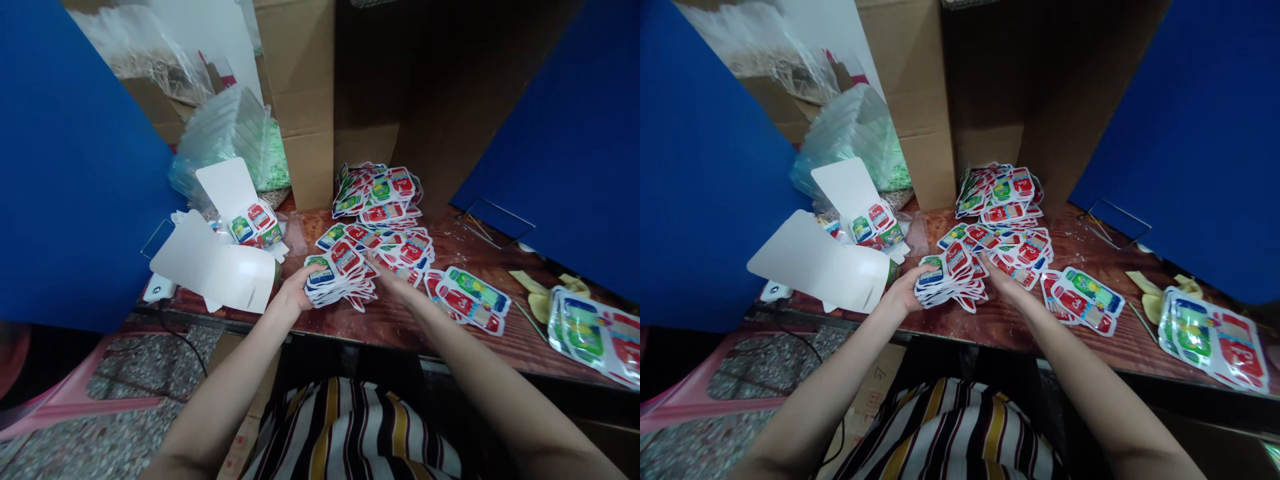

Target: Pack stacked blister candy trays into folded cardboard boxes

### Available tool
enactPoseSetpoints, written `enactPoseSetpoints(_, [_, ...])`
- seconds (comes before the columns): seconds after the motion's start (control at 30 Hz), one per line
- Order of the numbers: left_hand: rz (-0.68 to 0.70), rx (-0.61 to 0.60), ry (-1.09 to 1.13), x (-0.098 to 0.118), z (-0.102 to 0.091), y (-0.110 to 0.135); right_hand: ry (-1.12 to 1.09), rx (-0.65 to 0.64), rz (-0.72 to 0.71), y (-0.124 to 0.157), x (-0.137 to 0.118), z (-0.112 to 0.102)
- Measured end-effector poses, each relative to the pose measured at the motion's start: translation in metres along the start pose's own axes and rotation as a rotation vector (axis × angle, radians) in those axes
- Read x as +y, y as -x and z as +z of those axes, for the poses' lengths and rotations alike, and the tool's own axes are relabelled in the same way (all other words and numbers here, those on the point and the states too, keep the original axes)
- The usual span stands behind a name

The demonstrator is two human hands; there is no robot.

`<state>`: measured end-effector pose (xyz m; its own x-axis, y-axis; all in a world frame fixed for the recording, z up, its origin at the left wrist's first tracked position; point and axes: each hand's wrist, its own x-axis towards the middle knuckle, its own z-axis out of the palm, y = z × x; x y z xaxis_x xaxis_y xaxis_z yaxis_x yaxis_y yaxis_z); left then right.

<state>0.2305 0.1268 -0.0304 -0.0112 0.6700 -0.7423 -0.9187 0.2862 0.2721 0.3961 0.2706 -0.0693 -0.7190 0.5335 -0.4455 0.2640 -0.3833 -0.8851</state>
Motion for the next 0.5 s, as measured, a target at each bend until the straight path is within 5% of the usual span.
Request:
enactPoseSetpoints(0.1, [0.008, -0.033, -0.003, 0.000, 0.001, 0.002, -0.126, -0.080, 0.156, 0.007, -0.001, 0.005])
enactPoseSetpoints(0.5, [-0.020, -0.047, -0.024, -0.005, -0.001, -0.002, -0.151, 0.009, -0.002, 0.014, -0.007, 0.021])
